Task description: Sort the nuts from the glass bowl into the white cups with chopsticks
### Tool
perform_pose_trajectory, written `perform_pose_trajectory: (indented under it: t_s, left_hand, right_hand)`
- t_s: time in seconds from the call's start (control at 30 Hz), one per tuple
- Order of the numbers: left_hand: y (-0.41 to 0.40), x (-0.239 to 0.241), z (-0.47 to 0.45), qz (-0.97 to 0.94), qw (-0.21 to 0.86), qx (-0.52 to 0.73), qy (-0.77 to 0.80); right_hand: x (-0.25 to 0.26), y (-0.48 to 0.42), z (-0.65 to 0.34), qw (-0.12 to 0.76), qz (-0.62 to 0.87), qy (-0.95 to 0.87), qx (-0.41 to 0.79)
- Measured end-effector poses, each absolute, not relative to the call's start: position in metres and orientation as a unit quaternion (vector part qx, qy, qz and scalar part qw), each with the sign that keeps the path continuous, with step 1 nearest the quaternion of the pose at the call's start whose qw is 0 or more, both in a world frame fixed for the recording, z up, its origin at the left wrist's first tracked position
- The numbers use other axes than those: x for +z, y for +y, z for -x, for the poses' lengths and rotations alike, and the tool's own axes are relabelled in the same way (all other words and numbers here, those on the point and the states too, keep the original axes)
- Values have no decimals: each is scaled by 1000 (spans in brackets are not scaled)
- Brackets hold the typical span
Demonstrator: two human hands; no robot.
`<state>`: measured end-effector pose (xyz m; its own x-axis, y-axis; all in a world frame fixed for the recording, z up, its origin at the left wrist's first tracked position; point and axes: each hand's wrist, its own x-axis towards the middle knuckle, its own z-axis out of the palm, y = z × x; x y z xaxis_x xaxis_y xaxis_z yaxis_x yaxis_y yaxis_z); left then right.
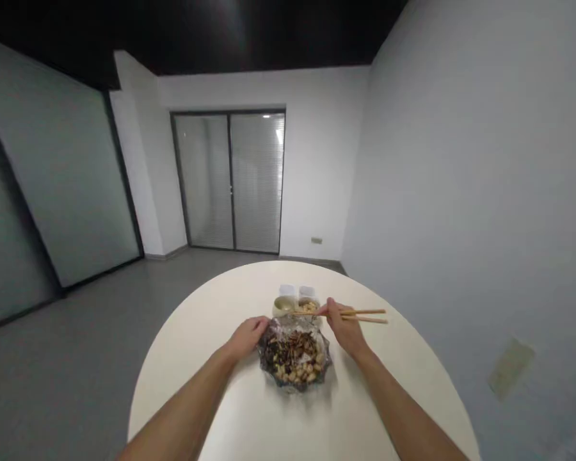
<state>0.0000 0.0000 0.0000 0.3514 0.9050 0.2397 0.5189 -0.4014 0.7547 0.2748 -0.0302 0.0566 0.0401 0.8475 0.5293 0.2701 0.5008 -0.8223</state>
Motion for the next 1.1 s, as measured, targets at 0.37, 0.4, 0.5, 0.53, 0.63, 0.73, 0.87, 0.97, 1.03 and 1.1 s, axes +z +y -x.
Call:
perform_pose_trajectory:
  t_s: [0.37, 0.4, 0.5, 0.53, 0.63, 0.73, 0.87, 0.97, 1.03, 1.1]
  left_hand:
    - [-2, 2, -1, -761, 305, 347, 456]
    - [-2, 2, -1, -760, 305, 347, 456]
    - [-3, 3, -1, -761, 306, 346, 456]
    - [-3, 3, -1, -760, 307, 346, 456]
    - [-3, 3, -1, -760, 308, 348, 454]
    - [-3, 3, -1, -761, 306, 348, 454]
    - [-3, 3, -1, -761, 306, 347, 455]
    - [-3, 3, -1, -762, 305, 345, 456]
    - [-3, 3, -1, -763, 305, 343, 456]
    - [-3, 3, -1, -762, 307, 343, 455]
  right_hand:
    - [55, -33, -264, 586, 445, -638, 227]
    - [55, -34, -262, 585, 444, -640, 226]
    - [55, -36, -259, 577, 442, -650, 222]
    - [55, -36, -259, 575, 442, -653, 220]
    - [53, -35, -258, 568, 441, -659, 220]
    - [52, -35, -257, 559, 441, -664, 226]
    - [52, -35, -256, 550, 443, -668, 236]
    - [52, -35, -256, 544, 448, -666, 245]
    - [52, -35, -256, 541, 452, -665, 248]
    - [52, -34, -257, 537, 455, -666, 246]
